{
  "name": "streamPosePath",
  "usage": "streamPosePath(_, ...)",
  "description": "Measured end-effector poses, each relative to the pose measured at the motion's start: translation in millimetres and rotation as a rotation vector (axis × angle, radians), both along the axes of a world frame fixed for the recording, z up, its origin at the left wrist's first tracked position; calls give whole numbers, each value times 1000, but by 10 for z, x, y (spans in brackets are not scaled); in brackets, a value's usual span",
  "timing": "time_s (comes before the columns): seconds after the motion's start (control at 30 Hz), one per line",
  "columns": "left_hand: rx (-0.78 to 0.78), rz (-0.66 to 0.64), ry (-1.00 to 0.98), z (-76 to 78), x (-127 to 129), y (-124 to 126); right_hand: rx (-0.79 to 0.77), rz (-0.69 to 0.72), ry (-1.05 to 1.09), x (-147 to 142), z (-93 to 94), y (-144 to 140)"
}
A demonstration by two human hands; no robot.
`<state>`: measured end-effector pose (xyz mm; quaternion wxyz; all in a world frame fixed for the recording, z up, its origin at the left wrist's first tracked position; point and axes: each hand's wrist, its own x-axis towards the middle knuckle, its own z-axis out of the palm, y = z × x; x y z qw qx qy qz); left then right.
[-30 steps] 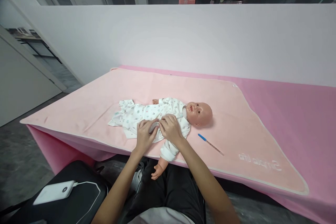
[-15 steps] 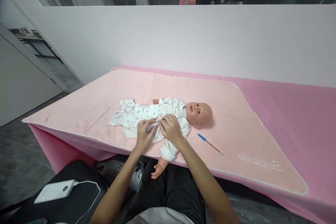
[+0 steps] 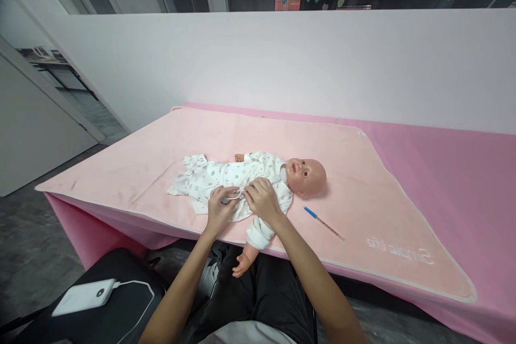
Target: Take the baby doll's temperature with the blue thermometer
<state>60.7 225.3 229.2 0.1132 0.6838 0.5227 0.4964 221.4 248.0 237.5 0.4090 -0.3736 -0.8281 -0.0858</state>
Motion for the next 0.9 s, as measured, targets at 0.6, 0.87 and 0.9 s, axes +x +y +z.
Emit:
streamPosePath(0.6,7,-45,-24,11,-29,-20,-17,0,6,-1,9,3)
streamPosePath(0.87,4,-64,-50,15,-31,-15,-18,-6,0,-2,14,3)
streamPosePath(0.9,3,-65,-50,14,-33,-15,-18,-6,2,-3,14,3)
